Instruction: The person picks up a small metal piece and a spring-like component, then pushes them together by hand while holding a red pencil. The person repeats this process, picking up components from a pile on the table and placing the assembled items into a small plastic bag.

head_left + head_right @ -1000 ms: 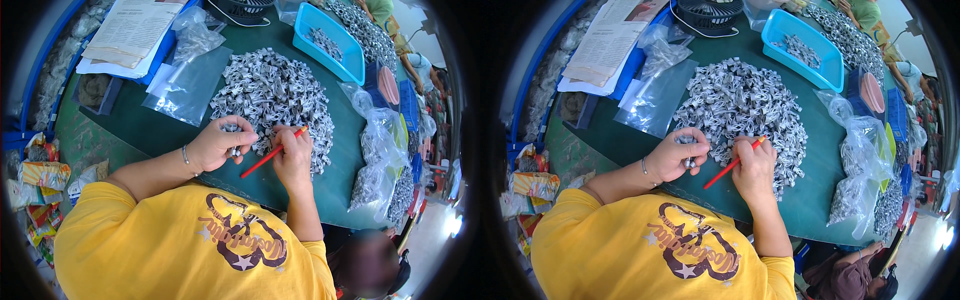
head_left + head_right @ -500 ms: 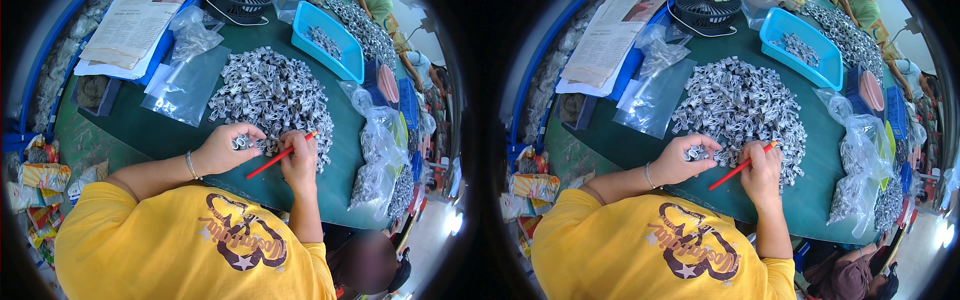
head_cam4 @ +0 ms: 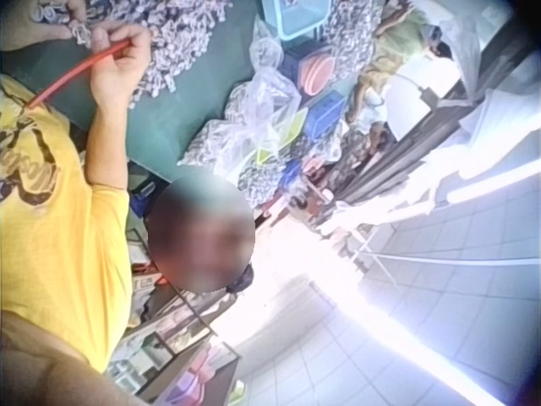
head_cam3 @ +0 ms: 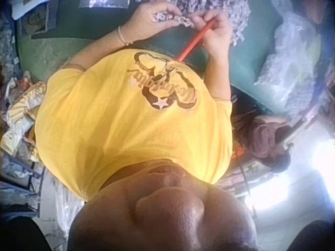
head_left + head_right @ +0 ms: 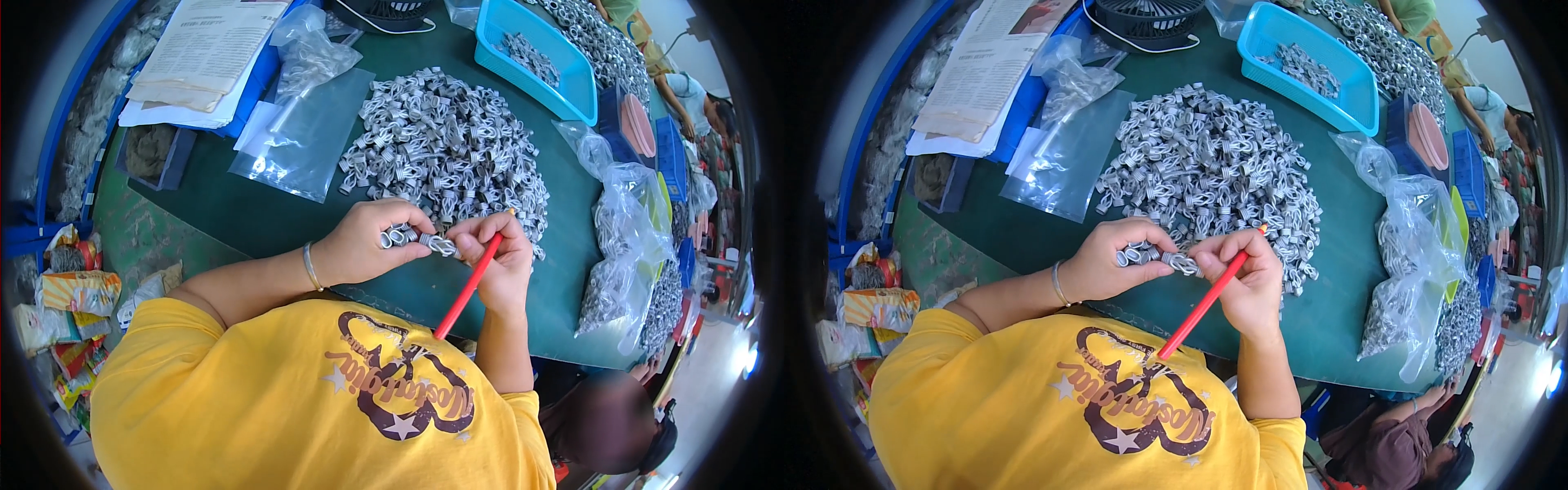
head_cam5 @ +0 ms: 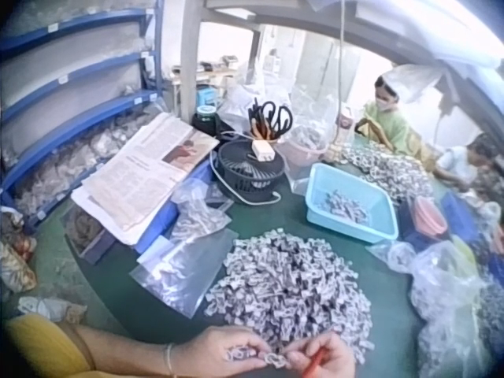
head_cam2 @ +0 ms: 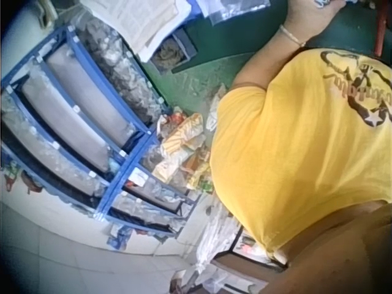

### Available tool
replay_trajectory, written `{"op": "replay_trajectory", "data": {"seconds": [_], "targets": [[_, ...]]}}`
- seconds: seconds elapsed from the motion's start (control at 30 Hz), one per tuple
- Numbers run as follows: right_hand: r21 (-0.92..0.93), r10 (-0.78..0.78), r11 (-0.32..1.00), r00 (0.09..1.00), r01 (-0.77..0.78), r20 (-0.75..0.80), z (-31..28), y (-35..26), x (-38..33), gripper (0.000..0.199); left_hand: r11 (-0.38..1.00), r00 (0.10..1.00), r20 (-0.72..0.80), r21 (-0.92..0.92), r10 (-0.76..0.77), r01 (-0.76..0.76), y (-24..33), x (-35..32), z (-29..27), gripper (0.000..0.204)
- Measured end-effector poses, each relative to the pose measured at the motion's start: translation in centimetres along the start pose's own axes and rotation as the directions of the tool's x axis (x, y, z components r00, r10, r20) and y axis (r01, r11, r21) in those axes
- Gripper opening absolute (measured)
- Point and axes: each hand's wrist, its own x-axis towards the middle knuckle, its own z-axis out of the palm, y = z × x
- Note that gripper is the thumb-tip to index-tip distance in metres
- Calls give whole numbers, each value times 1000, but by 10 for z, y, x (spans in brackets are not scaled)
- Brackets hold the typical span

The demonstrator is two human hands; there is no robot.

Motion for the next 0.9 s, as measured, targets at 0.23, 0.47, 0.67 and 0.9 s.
{"op": "replay_trajectory", "data": {"seconds": [0.23,0.47,0.67,0.9], "targets": [[126,105,988,983,-86,-154,-1,-1,-4,18,984,989,18,-105,-146,147,6,0,-3,20],[151,-146,978,989,143,9,-6,27,-5,30,994,999,-33,-101,36,-39,5,3,-3,23],[-43,-365,931,921,363,-133,1,24,-10,35,970,996,-23,-230,-81,74,15,1,-3,21],[-95,-553,833,821,544,-142,10,18,-10,43,845,942,57,-428,-330,322,17,0,-1,17]]}}
